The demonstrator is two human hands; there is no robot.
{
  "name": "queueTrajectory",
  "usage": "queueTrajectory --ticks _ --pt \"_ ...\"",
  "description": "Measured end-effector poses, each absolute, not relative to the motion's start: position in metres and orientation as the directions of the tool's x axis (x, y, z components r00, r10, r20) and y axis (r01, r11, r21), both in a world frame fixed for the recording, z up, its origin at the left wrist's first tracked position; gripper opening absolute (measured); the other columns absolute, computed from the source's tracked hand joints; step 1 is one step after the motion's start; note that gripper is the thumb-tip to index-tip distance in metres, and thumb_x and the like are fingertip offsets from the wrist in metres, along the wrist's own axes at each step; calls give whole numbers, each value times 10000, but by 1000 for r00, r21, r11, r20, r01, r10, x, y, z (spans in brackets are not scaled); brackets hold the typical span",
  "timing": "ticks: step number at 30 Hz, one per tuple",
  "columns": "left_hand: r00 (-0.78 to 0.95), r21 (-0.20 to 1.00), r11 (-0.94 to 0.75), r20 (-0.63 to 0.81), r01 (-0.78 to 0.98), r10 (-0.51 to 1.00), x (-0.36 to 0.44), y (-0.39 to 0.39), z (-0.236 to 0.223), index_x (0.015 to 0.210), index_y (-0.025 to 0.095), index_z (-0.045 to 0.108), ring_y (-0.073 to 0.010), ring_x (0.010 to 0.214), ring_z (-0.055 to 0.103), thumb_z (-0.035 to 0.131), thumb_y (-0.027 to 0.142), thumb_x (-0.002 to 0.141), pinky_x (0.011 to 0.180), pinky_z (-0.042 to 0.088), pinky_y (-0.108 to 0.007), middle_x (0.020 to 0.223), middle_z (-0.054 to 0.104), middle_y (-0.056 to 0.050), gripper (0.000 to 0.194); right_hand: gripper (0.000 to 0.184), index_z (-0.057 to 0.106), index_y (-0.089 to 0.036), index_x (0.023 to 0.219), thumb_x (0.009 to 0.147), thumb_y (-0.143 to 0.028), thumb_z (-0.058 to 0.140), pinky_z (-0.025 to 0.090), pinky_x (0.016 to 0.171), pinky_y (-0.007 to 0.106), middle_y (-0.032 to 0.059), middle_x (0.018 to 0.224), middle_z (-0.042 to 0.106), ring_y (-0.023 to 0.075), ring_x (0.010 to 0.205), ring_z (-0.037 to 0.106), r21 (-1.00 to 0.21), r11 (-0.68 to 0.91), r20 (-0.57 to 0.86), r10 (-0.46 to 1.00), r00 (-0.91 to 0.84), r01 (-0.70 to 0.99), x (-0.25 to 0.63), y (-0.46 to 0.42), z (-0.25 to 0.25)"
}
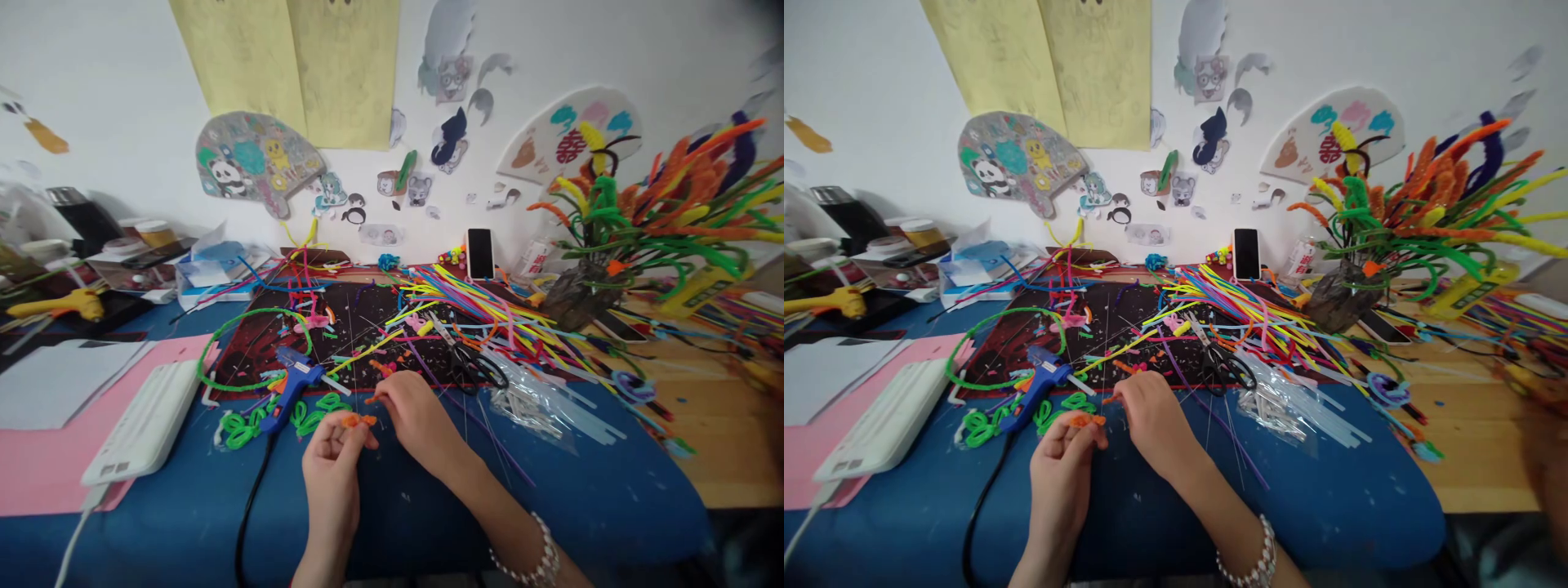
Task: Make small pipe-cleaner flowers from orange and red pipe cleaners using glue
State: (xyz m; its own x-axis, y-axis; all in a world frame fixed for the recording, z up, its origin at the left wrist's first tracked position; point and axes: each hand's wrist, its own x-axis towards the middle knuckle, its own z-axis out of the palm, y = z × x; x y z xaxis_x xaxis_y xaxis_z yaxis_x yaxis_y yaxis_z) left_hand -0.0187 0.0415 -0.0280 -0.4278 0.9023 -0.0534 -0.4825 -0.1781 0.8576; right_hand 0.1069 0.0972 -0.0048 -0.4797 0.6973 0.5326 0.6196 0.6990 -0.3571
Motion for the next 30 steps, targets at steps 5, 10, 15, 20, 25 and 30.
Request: queueTrajectory --ticks 5,10,15,20,25,30 --pt "-408 895 -130 -62 -426 911 -15 41 -27 818 151 672 -98 515 629 793 212 671 547 503 -189 598 665 34 201 145 553 -213 966 944 -143 428 486 787 316 42 898 635 184 863 596 -655 602 484 798 -358 457 122 85 6" --pt "-388 913 -100 -68 -397 919 -14 41 -26 841 142 711 -117 533 661 793 199 662 559 535 -206 625 704 15 205 134 554 -223 962 954 -164 434 476 807 311 31 914 627 175 874 598 -681 584 432 807 -402 442 128 79 8" --pt "-412 913 -123 -54 -390 909 -13 41 -29 822 144 722 -133 539 680 795 175 652 565 553 -223 642 724 6 187 157 564 -216 965 959 -155 420 472 806 304 30 905 612 168 868 587 -680 596 418 793 -442 427 129 75 6" --pt "-413 902 -137 -50 -410 909 -12 41 -28 812 153 724 -125 532 683 798 166 655 570 554 -213 645 732 10 175 124 587 -223 1019 951 -191 488 480 807 286 21 935 613 157 881 597 -728 559 363 806 -468 397 131 73 9" --pt "-383 892 -125 -58 -434 922 -13 42 -29 817 156 734 -140 565 700 804 177 657 607 567 -226 646 742 2 176 95 616 -217 983 932 -188 541 489 796 283 22 919 620 161 883 602 -701 584 395 795 -460 408 130 74 9" --pt "-325 891 -64 -96 -449 941 -16 42 -27 820 139 750 -148 607 706 763 248 724 647 575 -237 676 761 -33 145 101 615 -222 970 936 -173 534 492 791 306 27 898 622 170 868 597 -656 632 454 767 -454 412 131 75 6"
